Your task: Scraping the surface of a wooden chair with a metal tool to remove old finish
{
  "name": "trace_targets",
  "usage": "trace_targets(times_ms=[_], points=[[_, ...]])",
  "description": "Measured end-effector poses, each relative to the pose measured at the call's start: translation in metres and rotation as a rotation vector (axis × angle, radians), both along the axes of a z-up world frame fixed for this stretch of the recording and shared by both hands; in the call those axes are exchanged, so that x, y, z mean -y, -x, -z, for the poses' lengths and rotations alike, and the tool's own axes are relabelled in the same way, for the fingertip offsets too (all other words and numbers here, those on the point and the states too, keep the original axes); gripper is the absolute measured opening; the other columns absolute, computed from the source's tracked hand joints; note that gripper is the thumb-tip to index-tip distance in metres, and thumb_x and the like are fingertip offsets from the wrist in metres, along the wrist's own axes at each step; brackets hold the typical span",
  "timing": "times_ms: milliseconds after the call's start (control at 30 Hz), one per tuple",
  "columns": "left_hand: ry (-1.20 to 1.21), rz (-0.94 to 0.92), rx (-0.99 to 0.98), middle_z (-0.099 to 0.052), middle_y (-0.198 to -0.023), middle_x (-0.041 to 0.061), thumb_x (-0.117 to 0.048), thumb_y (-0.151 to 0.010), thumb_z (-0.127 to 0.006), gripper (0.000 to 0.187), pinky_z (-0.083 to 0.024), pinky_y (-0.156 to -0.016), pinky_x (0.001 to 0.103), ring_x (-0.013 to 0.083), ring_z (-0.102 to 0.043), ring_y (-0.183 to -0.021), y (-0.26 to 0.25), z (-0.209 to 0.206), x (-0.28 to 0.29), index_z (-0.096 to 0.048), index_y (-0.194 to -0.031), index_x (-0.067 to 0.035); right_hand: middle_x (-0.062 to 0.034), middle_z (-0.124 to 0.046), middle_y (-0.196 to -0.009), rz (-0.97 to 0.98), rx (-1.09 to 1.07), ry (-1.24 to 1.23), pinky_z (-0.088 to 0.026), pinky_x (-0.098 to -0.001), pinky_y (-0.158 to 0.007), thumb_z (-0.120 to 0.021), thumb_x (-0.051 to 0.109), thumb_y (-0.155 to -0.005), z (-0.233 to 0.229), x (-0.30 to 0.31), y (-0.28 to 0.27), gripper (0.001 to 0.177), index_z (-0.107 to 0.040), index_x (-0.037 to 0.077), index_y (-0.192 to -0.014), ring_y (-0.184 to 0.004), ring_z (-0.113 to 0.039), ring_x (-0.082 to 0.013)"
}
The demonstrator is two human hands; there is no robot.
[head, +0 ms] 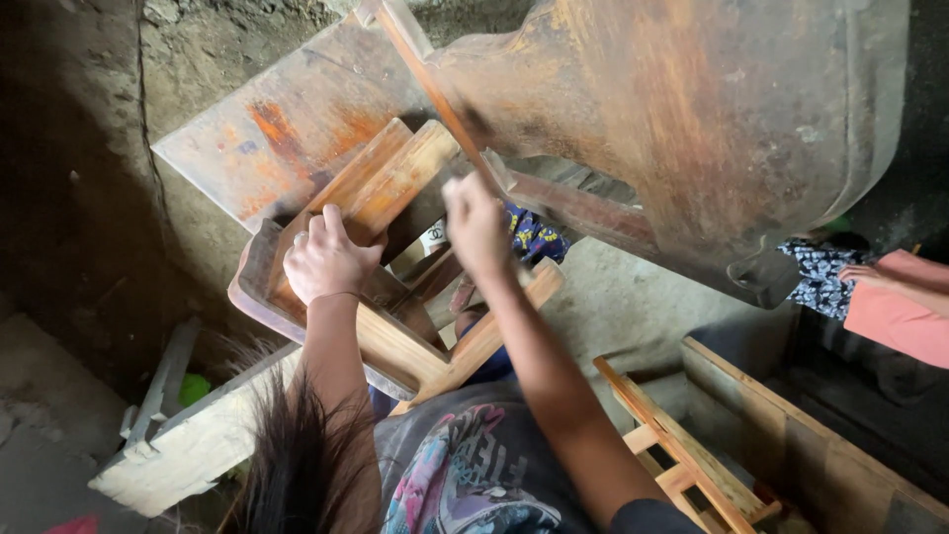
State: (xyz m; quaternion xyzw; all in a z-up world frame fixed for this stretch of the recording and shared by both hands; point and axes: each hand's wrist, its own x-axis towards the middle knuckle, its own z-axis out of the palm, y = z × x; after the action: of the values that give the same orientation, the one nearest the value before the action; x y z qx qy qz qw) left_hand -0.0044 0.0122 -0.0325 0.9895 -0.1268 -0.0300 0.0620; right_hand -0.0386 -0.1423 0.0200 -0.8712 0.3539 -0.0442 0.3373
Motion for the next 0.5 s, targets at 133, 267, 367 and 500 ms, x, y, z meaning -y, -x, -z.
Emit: trace_targets(times_ms=[133, 267, 367, 500], points=[[0.030, 0.028, 0.051, -0.048, -0.059, 0.003, -0.037, -0.044, -0.055, 0.038, -0.048, -0.050, 0.037, 0.0280, -0.053, -0.052, -0.004, -0.012, 0.003, -0.045, -0.074, -0.016, -0.0118, -0.053, -0.057, -0.035, 0.053, 0.110, -0.045, -0.0398, -0.051, -0.055, 0.026, -0.081, -0.002, 0.009, 0.003, 0.020, -0.049, 0.013, -0.067, -0.061, -0.058, -0.0324], [0.008, 0.021, 0.060, -0.049, -0.060, 0.002, -0.037, -0.043, -0.054, 0.038, -0.049, -0.050, 0.035, 0.0259, -0.054, -0.052, -0.005, -0.008, 0.002, -0.044, -0.074, -0.018, -0.0080, -0.050, -0.053, -0.251, 0.044, 0.068, -0.045, -0.0350, -0.050, -0.055, 0.026, -0.081, -0.005, 0.010, 0.001, 0.024, -0.047, 0.011, -0.063, -0.058, -0.058, -0.0290], [0.012, 0.045, 0.075, -0.049, -0.060, 0.002, -0.038, -0.042, -0.055, 0.039, -0.049, -0.048, 0.035, 0.0256, -0.053, -0.050, -0.002, -0.006, -0.002, -0.045, -0.074, -0.017, -0.0114, -0.050, -0.055, -0.208, 0.054, 0.049, -0.044, -0.0373, -0.052, -0.053, 0.023, -0.082, -0.011, -0.002, 0.001, 0.022, -0.047, 0.009, -0.066, -0.060, -0.056, -0.0318], [-0.007, 0.040, 0.135, -0.048, -0.058, 0.001, -0.037, -0.042, -0.053, 0.036, -0.048, -0.049, 0.030, 0.0234, -0.053, -0.049, -0.005, -0.013, 0.003, -0.046, -0.072, -0.019, -0.0115, -0.052, -0.063, -0.334, 0.009, 0.113, -0.046, -0.0415, -0.058, -0.060, 0.008, -0.066, 0.001, -0.013, 0.007, 0.009, -0.058, 0.011, -0.074, -0.064, -0.056, -0.0331]])
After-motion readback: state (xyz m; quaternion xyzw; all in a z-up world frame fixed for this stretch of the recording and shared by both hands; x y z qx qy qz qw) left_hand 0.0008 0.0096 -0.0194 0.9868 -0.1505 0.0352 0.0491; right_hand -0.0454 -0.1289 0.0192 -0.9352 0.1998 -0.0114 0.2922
